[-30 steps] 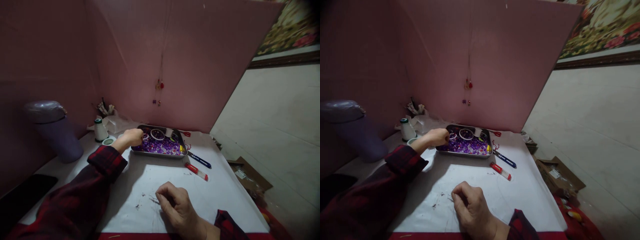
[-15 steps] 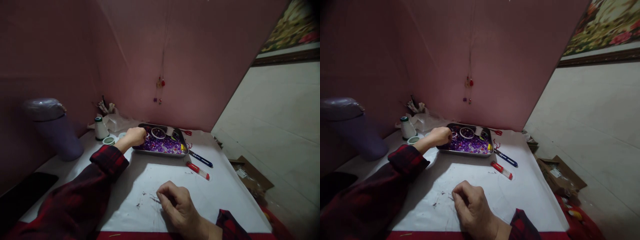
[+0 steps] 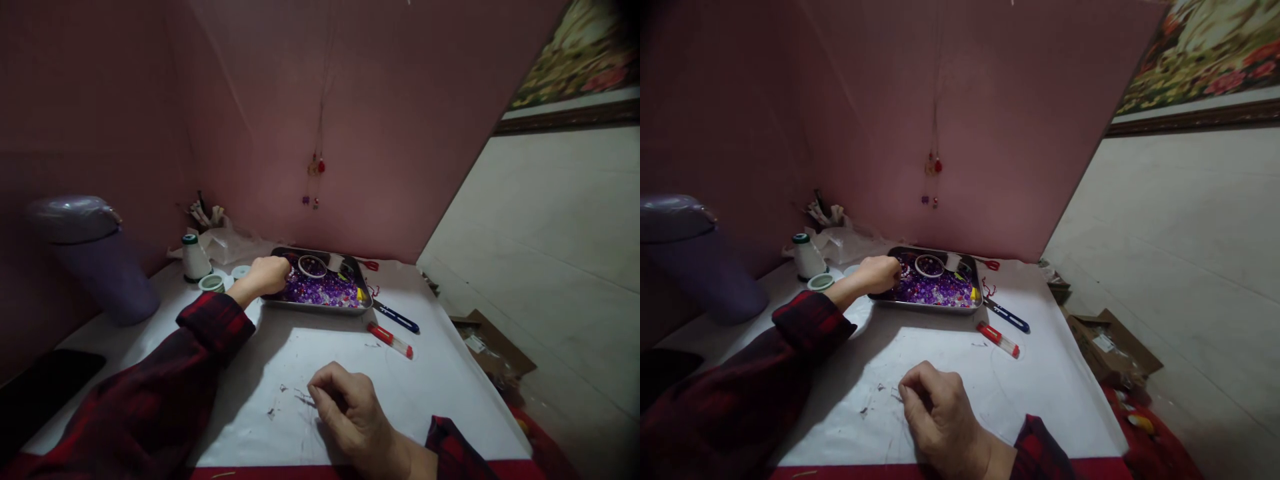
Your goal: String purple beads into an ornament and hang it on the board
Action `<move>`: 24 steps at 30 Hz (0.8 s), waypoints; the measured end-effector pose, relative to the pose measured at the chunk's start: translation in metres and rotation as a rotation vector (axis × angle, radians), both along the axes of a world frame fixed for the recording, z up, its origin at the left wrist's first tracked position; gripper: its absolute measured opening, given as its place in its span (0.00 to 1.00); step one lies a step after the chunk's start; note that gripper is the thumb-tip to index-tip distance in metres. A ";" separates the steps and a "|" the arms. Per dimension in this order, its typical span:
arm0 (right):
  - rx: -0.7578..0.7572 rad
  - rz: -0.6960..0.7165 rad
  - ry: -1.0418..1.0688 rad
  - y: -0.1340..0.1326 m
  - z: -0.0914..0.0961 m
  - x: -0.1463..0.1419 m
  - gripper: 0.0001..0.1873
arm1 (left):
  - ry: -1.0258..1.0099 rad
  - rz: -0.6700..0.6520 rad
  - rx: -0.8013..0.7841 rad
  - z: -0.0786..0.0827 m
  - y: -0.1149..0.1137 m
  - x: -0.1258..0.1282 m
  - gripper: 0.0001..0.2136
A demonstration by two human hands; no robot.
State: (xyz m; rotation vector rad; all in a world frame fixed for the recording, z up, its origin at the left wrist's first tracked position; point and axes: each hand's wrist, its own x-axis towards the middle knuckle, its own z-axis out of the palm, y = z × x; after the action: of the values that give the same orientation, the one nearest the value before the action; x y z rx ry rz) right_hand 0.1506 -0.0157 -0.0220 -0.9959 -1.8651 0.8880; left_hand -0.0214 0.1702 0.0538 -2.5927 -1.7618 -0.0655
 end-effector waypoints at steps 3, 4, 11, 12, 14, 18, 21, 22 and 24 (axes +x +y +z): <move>0.005 -0.001 0.004 0.001 -0.001 0.000 0.07 | -0.515 -0.092 -0.186 0.005 0.001 -0.003 0.07; 0.006 0.000 0.005 0.001 -0.001 0.000 0.07 | -0.736 -0.137 -0.305 0.005 0.001 -0.003 0.07; 0.015 0.001 0.000 -0.001 0.000 0.001 0.06 | -1.466 -0.326 -0.924 -0.002 0.002 0.002 0.08; 0.016 -0.001 0.001 -0.001 0.000 0.001 0.06 | -1.493 -0.334 -0.950 -0.002 0.003 0.002 0.08; 0.012 -0.003 0.004 0.000 0.000 0.001 0.07 | -1.524 -0.351 -0.976 -0.003 0.004 0.002 0.07; 0.002 0.002 0.001 0.001 0.000 0.001 0.07 | -1.526 -0.329 -0.913 -0.004 0.002 0.006 0.06; 0.002 0.002 -0.002 0.001 0.000 0.001 0.07 | -1.311 -0.234 -0.703 -0.006 0.003 0.011 0.06; 0.001 0.000 -0.003 0.001 0.000 0.001 0.07 | -1.183 -0.204 -0.588 -0.007 0.005 0.011 0.06; -0.003 -0.004 -0.005 0.000 0.001 0.001 0.07 | -0.902 -0.148 -0.320 -0.007 0.009 0.008 0.06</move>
State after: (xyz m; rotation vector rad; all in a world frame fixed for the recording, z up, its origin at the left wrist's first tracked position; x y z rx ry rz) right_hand 0.1512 -0.0153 -0.0210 -1.0039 -1.8661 0.8873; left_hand -0.0130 0.1793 0.0464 -3.2022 -1.8596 -1.2199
